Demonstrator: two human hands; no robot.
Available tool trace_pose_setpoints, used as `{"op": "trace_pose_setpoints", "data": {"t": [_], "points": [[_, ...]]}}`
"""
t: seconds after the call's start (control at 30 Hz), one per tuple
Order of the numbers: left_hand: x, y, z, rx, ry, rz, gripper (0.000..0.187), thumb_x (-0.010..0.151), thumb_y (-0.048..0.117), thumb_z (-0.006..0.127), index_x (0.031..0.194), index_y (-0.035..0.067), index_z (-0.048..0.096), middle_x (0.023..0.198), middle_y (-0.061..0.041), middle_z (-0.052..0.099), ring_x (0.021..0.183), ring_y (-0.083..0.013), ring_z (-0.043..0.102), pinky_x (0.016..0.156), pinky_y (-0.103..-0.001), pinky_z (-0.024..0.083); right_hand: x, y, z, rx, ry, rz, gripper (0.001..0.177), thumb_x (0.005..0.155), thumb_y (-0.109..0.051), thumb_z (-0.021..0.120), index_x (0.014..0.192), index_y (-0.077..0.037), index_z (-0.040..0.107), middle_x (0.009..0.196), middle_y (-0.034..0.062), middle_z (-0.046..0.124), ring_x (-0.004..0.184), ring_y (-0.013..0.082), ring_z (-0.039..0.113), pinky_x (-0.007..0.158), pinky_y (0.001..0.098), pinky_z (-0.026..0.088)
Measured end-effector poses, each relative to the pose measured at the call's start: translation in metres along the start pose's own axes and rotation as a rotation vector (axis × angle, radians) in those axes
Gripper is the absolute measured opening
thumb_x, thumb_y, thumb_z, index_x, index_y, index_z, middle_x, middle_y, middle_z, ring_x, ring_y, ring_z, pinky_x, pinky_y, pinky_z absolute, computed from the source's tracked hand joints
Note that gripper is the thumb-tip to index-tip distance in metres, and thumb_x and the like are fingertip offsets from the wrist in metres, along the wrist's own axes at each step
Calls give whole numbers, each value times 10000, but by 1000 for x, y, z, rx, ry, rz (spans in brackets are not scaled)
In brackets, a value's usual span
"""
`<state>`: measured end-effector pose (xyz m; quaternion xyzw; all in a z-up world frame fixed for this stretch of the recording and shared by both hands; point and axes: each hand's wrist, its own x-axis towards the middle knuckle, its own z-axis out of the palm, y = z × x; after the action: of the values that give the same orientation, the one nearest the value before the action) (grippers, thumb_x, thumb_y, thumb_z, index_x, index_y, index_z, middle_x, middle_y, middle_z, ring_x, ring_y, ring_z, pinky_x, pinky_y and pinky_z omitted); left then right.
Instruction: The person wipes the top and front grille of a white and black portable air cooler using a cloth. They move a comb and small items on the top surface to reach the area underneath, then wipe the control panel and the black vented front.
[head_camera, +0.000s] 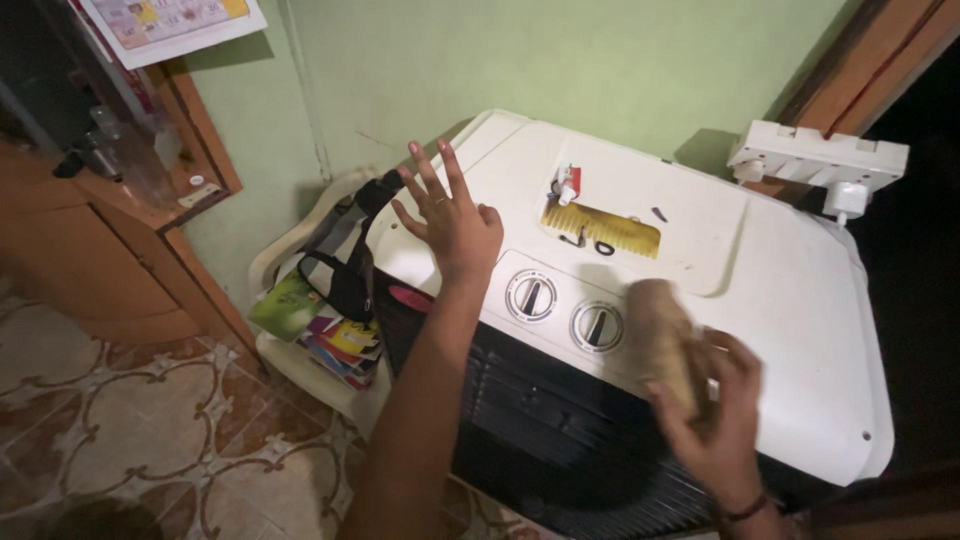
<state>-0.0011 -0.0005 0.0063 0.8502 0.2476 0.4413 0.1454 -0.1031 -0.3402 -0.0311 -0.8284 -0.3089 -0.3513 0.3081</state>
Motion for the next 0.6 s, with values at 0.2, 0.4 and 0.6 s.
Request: {"op": "trace_pose_setpoints", "data": {"t": [0.2,0.4,0.6], "points": [[-2,1,-6,-66,33,-4,1055,790,218,724,1650,144,117,1708,-187,13,1558,-482,148,1204,-730,120,42,-49,19,51,-195,-421,772,825,-298,800,1472,-107,424,1456,159,539,1159,323,665,913,429,593],[-5,3,-6,-72,76,-11,1029,781,216,704,1654,165,162,1716,-184,38,1564,-471,174,1212,-732,134,69,-87,35,146,-233,-753,635,975,-247,749,1503,-194,401,1597,122,444,1332,360,640,945,386,582],[-6,-1,4,-51,239,41,952,900,251,689,1689,181,160,1735,-219,-19,1599,-482,77,1245,-710,113,144,-87,37,-118,-176,-811,569,952,-90,746,1457,-228,522,1616,154,426,1333,346,637,923,374,630]]}}
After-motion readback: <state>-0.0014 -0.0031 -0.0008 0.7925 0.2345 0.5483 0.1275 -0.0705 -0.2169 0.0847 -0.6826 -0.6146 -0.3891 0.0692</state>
